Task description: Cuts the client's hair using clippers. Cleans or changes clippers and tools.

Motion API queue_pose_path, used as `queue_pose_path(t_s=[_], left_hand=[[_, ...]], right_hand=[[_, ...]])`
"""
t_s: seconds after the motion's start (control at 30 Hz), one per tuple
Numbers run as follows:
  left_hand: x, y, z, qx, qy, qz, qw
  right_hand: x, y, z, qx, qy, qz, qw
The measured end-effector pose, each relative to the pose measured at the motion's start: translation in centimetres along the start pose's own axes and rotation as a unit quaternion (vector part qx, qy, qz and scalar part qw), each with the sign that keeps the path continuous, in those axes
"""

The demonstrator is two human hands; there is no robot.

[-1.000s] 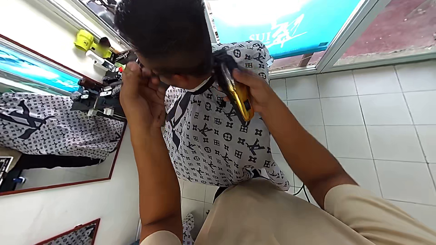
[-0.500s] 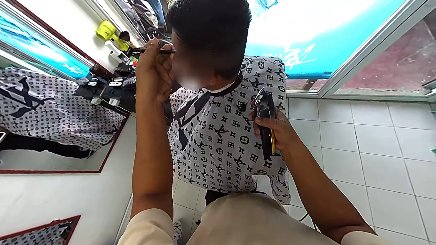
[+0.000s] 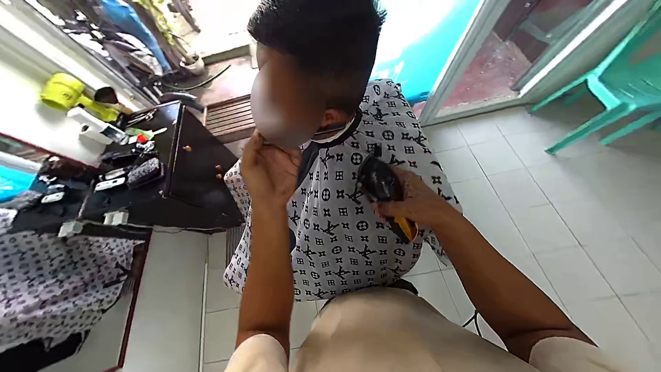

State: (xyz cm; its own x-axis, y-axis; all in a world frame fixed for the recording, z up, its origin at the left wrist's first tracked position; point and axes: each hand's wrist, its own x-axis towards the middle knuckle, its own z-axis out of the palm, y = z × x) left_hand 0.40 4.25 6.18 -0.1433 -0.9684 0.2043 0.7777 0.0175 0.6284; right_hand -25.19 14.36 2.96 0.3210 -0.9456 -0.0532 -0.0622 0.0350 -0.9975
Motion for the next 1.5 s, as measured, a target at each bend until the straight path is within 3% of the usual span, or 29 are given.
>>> queue_pose_path(t_s=[0.07,0.17,0.27,0.4,0.5,0.6,0.7,0.77,0.97,1.5], left_hand=[[-2.1,-2.4,-0.1,-0.09,-0.016,-0.03,0.995],[-4.0,-4.6,-0.3,-0.13,0.005,-0.091,0.987],[-4.5,-4.6,-1.0,-0.145,-0.007,-0.117,0.982],[-4.7,-2.7,-1.2,-0.172,-0.055,-0.106,0.978],[-2.5,-1.3,-3.4,-0.162,-0.111,-0.057,0.979],[-0.1,-2.2,-7.2,0.002,-0.147,-0.038,0.988],[1.3,-4.5,-8.2,0.117,-0.167,-0.062,0.977],[1.6,-5.9,-7.4,0.107,-0.183,-0.078,0.974],[2.1,-7.2,-5.6,0.047,-0.16,-0.068,0.984],[2.8,-7.2,-6.2,0.085,-0.161,-0.067,0.981]], right_hand=[[-0.1,-0.5,2.5,-0.072,-0.024,0.027,0.997],[0.2,-0.8,5.3,-0.126,-0.06,0.054,0.989],[0.9,-1.0,6.3,-0.202,-0.099,0.073,0.972],[0.7,-1.4,5.8,-0.362,-0.152,0.127,0.911],[0.5,-0.8,4.7,-0.274,-0.076,0.161,0.945],[1.0,-2.0,5.0,-0.032,0.038,0.136,0.989],[3.5,-3.6,6.0,0.14,0.079,0.08,0.984],[5.6,-4.6,6.6,0.197,0.086,0.036,0.976],[9.7,-5.7,7.5,0.231,0.135,-0.013,0.963],[10.9,-6.2,7.7,0.216,0.161,-0.018,0.963]])
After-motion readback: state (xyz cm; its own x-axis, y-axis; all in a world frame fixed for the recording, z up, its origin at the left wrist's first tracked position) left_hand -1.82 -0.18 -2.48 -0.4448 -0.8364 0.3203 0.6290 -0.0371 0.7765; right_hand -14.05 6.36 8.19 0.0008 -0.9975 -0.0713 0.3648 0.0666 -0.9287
